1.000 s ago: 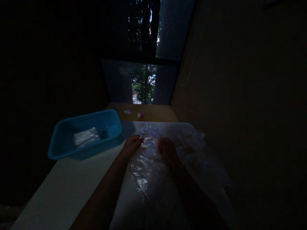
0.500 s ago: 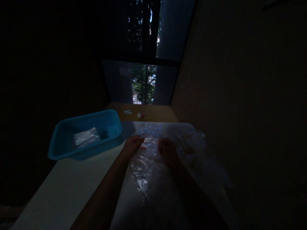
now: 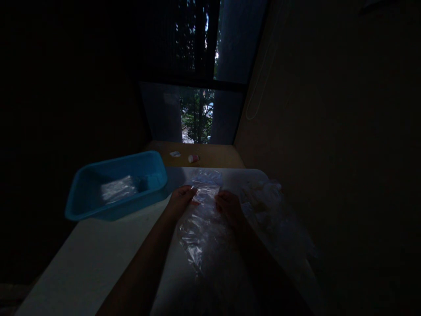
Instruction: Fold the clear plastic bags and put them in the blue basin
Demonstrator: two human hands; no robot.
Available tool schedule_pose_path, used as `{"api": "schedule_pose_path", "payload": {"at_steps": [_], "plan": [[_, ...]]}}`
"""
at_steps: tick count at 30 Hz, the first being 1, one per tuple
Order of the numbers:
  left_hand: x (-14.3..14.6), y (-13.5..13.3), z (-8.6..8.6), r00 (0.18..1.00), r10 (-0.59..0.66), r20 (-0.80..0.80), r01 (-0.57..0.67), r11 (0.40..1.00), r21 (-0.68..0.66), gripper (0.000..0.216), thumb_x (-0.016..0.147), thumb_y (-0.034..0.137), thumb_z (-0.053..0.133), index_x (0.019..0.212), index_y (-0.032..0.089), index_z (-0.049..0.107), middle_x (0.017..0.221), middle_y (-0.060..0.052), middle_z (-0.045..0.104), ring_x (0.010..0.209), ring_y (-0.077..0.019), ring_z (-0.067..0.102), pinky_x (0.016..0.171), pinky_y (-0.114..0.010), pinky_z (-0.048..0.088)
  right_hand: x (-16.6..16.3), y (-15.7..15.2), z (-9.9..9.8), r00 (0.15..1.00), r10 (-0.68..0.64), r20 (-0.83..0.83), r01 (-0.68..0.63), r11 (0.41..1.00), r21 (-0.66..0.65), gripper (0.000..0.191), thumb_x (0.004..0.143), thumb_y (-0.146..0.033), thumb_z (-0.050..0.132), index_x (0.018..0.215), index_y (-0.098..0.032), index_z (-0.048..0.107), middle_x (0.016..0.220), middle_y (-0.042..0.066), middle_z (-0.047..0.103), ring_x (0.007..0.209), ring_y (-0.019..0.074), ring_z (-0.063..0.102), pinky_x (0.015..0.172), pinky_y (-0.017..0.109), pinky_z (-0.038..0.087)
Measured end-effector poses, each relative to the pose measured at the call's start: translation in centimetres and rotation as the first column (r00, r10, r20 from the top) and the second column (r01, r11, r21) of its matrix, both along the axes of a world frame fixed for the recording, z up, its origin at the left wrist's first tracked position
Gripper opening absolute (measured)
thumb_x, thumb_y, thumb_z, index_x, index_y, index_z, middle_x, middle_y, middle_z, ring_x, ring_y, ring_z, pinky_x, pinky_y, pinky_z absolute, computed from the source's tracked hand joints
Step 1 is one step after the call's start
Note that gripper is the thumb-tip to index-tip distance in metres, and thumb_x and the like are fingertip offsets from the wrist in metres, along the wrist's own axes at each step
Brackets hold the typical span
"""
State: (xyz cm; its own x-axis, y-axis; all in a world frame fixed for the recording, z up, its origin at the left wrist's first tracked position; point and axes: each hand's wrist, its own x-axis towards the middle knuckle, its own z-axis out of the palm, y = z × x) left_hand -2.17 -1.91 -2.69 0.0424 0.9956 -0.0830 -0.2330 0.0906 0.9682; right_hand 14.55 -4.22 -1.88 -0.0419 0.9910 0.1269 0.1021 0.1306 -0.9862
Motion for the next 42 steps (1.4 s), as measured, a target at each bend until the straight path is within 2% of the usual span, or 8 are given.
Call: {"api": "schedule_pose_path", "payload": {"at_steps": [6,13,18,21,25,32,38,42], "plan": [[0.06,-0.09,0.05,1.0,0.008,0.005,-0.008,0.999,-0.048,0.033,0.049,0.042,0.071,0.061,0.013,0.059,0.044,0.003,0.054,0.041,-0.0113,0.052,0.046,-0.025,0.045,-0.07,-0.06,0.29,0.999,-0.043,0.01,0.043,0.999,-0.003,0.026,0.067,-0.029,0.051,0.045,-0.017,0.045,0.036,-0.005,0.043,0.035,0.0051,0.038,0.039,0.018,0.029],[0.14,-0.66,0.83,0.997,-0.044,-0.064,0.041,0.998,-0.036,0.031,0.052,0.041,0.07,0.061,0.013,0.059,0.042,0.001,0.056,0.043,-0.0144,0.056,0.046,-0.024,0.043,-0.01,0.12,-0.09,0.999,-0.051,-0.006,0.051,0.999,0.018,0.027,0.07,-0.031,0.05,0.047,-0.017,0.045,0.037,-0.006,0.042,0.036,0.0052,0.038,0.04,0.018,0.03],[0.08,-0.59,0.85,0.998,-0.06,-0.026,0.059,0.998,-0.014,0.037,0.054,0.043,0.068,0.076,0.014,0.06,0.046,0.002,0.059,0.042,-0.0134,0.056,0.046,-0.024,0.043,0.0,0.13,-0.31,0.998,-0.053,-0.031,0.054,0.998,0.011,0.025,0.07,-0.031,0.05,0.05,-0.017,0.045,0.038,-0.006,0.043,0.036,0.0053,0.038,0.04,0.019,0.029],[-0.01,-0.57,0.67,0.991,-0.119,-0.058,0.118,0.993,-0.013,0.033,0.055,0.044,0.067,0.066,0.013,0.059,0.047,0.0,0.06,0.041,-0.0123,0.054,0.043,-0.022,0.04,0.01,0.06,-0.11,0.998,-0.054,-0.02,0.054,0.999,0.003,0.024,0.069,-0.032,0.05,0.051,-0.017,0.046,0.038,-0.006,0.043,0.037,0.0056,0.038,0.04,0.019,0.029],[0.02,-0.66,0.66,0.987,-0.119,-0.112,0.121,0.993,0.01,0.031,0.053,0.042,0.069,0.053,0.014,0.056,0.045,0.0,0.059,0.041,-0.0108,0.052,0.043,-0.021,0.039,0.04,0.12,-0.06,0.999,-0.051,0.002,0.051,0.999,0.014,0.028,0.07,-0.032,0.05,0.046,-0.017,0.044,0.037,-0.005,0.042,0.037,0.0054,0.038,0.04,0.019,0.029],[0.03,-0.6,0.85,0.984,-0.108,-0.141,0.111,0.994,0.015,0.032,0.054,0.044,0.067,0.053,0.014,0.056,0.045,-0.001,0.06,0.042,-0.0123,0.054,0.047,-0.023,0.041,0.03,0.15,-0.34,0.999,0.014,-0.034,-0.014,1.0,0.003,0.025,0.067,-0.034,0.052,0.05,-0.017,0.046,0.038,-0.006,0.041,0.037,0.0053,0.036,0.04,0.019,0.028],[-0.09,-0.38,0.64,0.977,-0.107,-0.185,0.115,0.993,0.032,0.034,0.056,0.047,0.065,0.051,0.015,0.057,0.045,0.0,0.06,0.04,-0.0112,0.052,0.046,-0.022,0.04,-0.11,-0.23,0.44,0.999,-0.014,0.047,0.014,1.0,0.016,0.026,0.065,-0.03,0.052,0.046,-0.017,0.042,0.038,-0.006,0.04,0.037,0.005,0.036,0.04,0.018,0.028],[-0.09,-0.45,0.85,0.971,-0.121,-0.207,0.134,0.99,0.051,0.035,0.057,0.048,0.064,0.049,0.015,0.057,0.044,-0.001,0.059,0.04,-0.0111,0.051,0.045,-0.022,0.039,-0.14,-0.24,0.56,1.0,-0.008,0.028,0.008,1.0,0.014,0.024,0.065,-0.03,0.052,0.047,-0.017,0.043,0.038,-0.006,0.041,0.037,0.0054,0.037,0.04,0.018,0.028]]}}
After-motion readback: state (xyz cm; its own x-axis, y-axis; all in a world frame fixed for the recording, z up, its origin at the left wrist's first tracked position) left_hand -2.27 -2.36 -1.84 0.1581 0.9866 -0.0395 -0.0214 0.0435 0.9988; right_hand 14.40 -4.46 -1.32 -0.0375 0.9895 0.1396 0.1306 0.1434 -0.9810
